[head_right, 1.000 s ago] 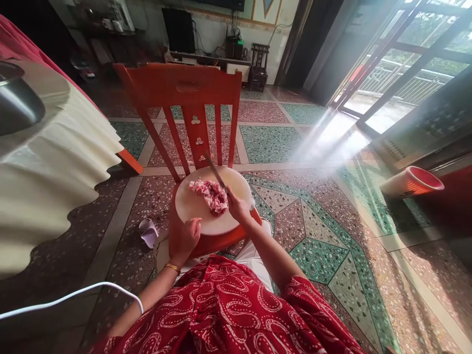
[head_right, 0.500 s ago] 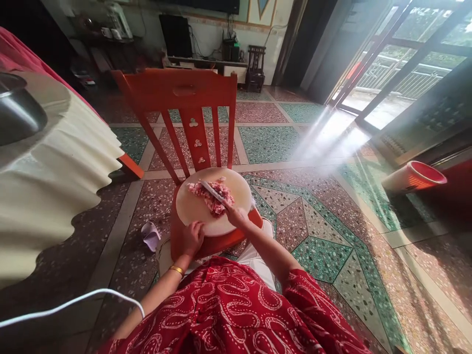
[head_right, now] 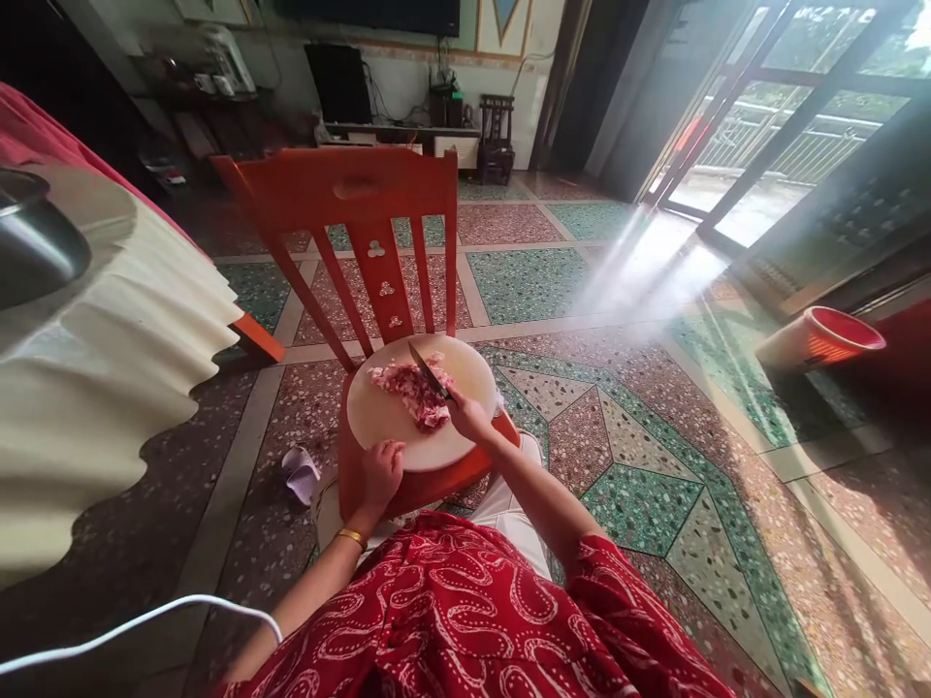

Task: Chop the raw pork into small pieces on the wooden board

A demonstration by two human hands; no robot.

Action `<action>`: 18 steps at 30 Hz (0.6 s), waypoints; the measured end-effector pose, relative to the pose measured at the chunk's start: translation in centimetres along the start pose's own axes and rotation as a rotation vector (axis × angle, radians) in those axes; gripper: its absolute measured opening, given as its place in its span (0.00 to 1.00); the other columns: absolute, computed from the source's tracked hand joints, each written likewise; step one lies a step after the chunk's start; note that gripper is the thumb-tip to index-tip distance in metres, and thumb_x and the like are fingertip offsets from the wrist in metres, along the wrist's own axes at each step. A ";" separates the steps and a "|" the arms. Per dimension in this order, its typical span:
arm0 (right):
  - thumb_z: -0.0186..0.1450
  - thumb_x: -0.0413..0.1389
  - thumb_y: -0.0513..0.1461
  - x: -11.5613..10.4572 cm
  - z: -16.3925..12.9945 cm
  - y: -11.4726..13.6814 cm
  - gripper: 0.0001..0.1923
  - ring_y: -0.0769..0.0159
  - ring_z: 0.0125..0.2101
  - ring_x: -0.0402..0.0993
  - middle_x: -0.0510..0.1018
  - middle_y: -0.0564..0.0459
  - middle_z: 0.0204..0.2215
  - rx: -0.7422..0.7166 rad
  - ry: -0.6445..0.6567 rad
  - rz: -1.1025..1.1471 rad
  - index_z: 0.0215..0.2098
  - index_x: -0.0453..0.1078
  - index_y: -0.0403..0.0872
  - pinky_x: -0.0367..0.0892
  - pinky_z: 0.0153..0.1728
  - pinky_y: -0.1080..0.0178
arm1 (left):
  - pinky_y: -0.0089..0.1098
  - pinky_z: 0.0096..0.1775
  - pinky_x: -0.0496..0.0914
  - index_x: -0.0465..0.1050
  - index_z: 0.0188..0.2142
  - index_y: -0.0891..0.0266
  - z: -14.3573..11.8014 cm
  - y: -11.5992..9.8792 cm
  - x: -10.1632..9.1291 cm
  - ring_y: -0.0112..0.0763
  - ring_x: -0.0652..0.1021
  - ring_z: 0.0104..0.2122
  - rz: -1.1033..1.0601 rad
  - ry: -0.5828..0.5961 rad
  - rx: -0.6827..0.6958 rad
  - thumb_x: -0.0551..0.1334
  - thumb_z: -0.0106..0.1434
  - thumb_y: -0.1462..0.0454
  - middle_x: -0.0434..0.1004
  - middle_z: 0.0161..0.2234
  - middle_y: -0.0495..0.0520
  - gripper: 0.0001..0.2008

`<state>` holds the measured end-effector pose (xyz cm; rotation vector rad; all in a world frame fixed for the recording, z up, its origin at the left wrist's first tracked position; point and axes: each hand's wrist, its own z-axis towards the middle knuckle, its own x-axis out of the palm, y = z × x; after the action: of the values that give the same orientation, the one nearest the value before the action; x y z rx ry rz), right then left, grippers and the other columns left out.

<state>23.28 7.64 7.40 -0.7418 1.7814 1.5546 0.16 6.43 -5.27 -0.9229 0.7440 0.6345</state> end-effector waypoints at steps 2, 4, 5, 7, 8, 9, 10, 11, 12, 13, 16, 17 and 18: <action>0.70 0.43 0.43 -1.2 0.1 1.2 0.24 0.58 0.44 0.74 0.79 0.49 0.44 -0.033 -0.078 0.001 0.63 0.58 0.50 0.66 0.43 0.62 | 0.37 0.43 0.66 0.73 0.38 0.60 0.3 0.2 -0.2 0.36 0.74 0.39 -0.026 0.003 0.023 0.52 0.62 0.69 0.74 0.37 0.56 0.11; 0.70 0.41 0.44 -2.1 0.2 2.2 0.25 0.58 0.43 0.74 0.78 0.48 0.44 -0.109 -0.183 0.016 0.64 0.55 0.49 0.66 0.42 0.62 | 0.36 0.42 0.67 0.73 0.37 0.60 0.7 0.4 -0.3 0.36 0.74 0.38 -0.048 -0.006 0.032 0.52 0.61 0.69 0.75 0.36 0.56 0.11; 0.71 0.40 0.44 -2.2 0.2 2.5 0.25 0.58 0.43 0.74 0.78 0.47 0.44 -0.135 -0.224 0.020 0.64 0.54 0.49 0.66 0.42 0.62 | 0.36 0.42 0.67 0.72 0.37 0.60 1.0 0.6 -0.3 0.36 0.74 0.38 -0.058 -0.012 0.030 0.52 0.61 0.70 0.75 0.35 0.56 0.11; 0.71 0.40 0.44 -1.6 0.3 2.4 0.24 0.58 0.42 0.74 0.77 0.46 0.44 -0.115 -0.232 0.001 0.63 0.54 0.48 0.66 0.40 0.62 | 0.36 0.42 0.67 0.72 0.38 0.61 1.3 0.9 -0.2 0.35 0.75 0.37 -0.075 -0.016 0.017 0.52 0.62 0.69 0.76 0.35 0.56 0.11; 0.70 0.41 0.44 -1.0 0.3 2.0 0.23 0.57 0.41 0.74 0.78 0.45 0.43 -0.072 -0.188 -0.028 0.62 0.56 0.47 0.66 0.39 0.62 | 0.36 0.42 0.67 0.72 0.38 0.61 1.4 1.0 -0.1 0.36 0.75 0.36 -0.075 -0.019 0.005 0.51 0.62 0.69 0.76 0.35 0.56 0.11; 0.70 0.42 0.43 -0.5 0.3 1.6 0.22 0.57 0.39 0.75 0.78 0.45 0.42 -0.021 -0.121 -0.068 0.60 0.59 0.46 0.66 0.38 0.62 | 0.37 0.41 0.68 0.72 0.37 0.61 1.5 1.1 0.0 0.36 0.75 0.36 -0.071 -0.019 -0.006 0.51 0.62 0.69 0.76 0.34 0.56 0.11; 0.70 0.43 0.43 -0.2 0.4 1.2 0.21 0.56 0.38 0.75 0.78 0.44 0.40 0.023 -0.048 -0.110 0.57 0.62 0.45 0.66 0.36 0.62 | 0.37 0.40 0.68 0.72 0.37 0.61 1.5 1.1 0.0 0.37 0.75 0.35 -0.065 -0.020 -0.016 0.52 0.62 0.68 0.76 0.34 0.56 0.11; 0.69 0.43 0.43 -0.2 0.5 1.0 0.19 0.56 0.37 0.75 0.79 0.44 0.39 0.048 0.013 -0.143 0.54 0.65 0.45 0.65 0.35 0.62 | 0.38 0.40 0.68 0.73 0.37 0.61 1.6 1.1 0.1 0.37 0.75 0.35 -0.059 -0.021 -0.019 0.52 0.62 0.68 0.77 0.34 0.56 0.11; 0.69 0.43 0.43 -0.5 0.5 0.9 0.18 0.55 0.36 0.75 0.79 0.44 0.38 0.049 0.046 -0.158 0.52 0.67 0.46 0.65 0.34 0.62 | 0.38 0.40 0.68 0.73 0.37 0.61 1.6 1.1 0.1 0.38 0.75 0.35 -0.060 -0.023 -0.018 0.52 0.62 0.68 0.77 0.34 0.57 0.11; 0.70 0.43 0.44 -0.9 0.6 1.1 0.18 0.56 0.35 0.75 0.79 0.45 0.37 0.031 0.044 -0.154 0.51 0.67 0.47 0.65 0.33 0.62 | 0.37 0.40 0.68 0.73 0.37 0.61 1.6 1.1 0.1 0.38 0.75 0.36 -0.067 -0.027 -0.012 0.52 0.62 0.68 0.77 0.34 0.57 0.11; 0.71 0.39 0.46 -2.3 0.7 2.1 0.20 0.57 0.35 0.75 0.79 0.48 0.36 -0.061 -0.109 -0.071 0.55 0.63 0.50 0.64 0.32 0.63 | 0.36 0.41 0.68 0.73 0.38 0.62 1.9 1.0 0.0 0.36 0.76 0.36 -0.113 -0.048 -0.003 0.51 0.62 0.68 0.77 0.34 0.57 0.11; 0.71 0.38 0.46 -2.4 0.7 2.3 0.21 0.57 0.35 0.75 0.79 0.48 0.37 -0.075 -0.166 -0.043 0.56 0.62 0.50 0.64 0.32 0.63 | 0.35 0.40 0.68 0.72 0.37 0.62 2.1 1.0 0.0 0.36 0.76 0.35 -0.123 -0.052 -0.006 0.51 0.63 0.67 0.77 0.34 0.58 0.11; 0.71 0.38 0.46 -2.2 0.7 2.4 0.22 0.58 0.36 0.75 0.79 0.48 0.38 -0.074 -0.208 -0.021 0.57 0.60 0.49 0.64 0.33 0.63 | 0.35 0.40 0.68 0.72 0.37 0.62 2.3 0.9 0.0 0.36 0.76 0.35 -0.125 -0.050 -0.012 0.51 0.63 0.66 0.78 0.34 0.58 0.11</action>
<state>22.91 8.63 10.55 -0.6076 1.5676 1.6280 0.10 8.85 -4.77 -0.9539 0.6328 0.5504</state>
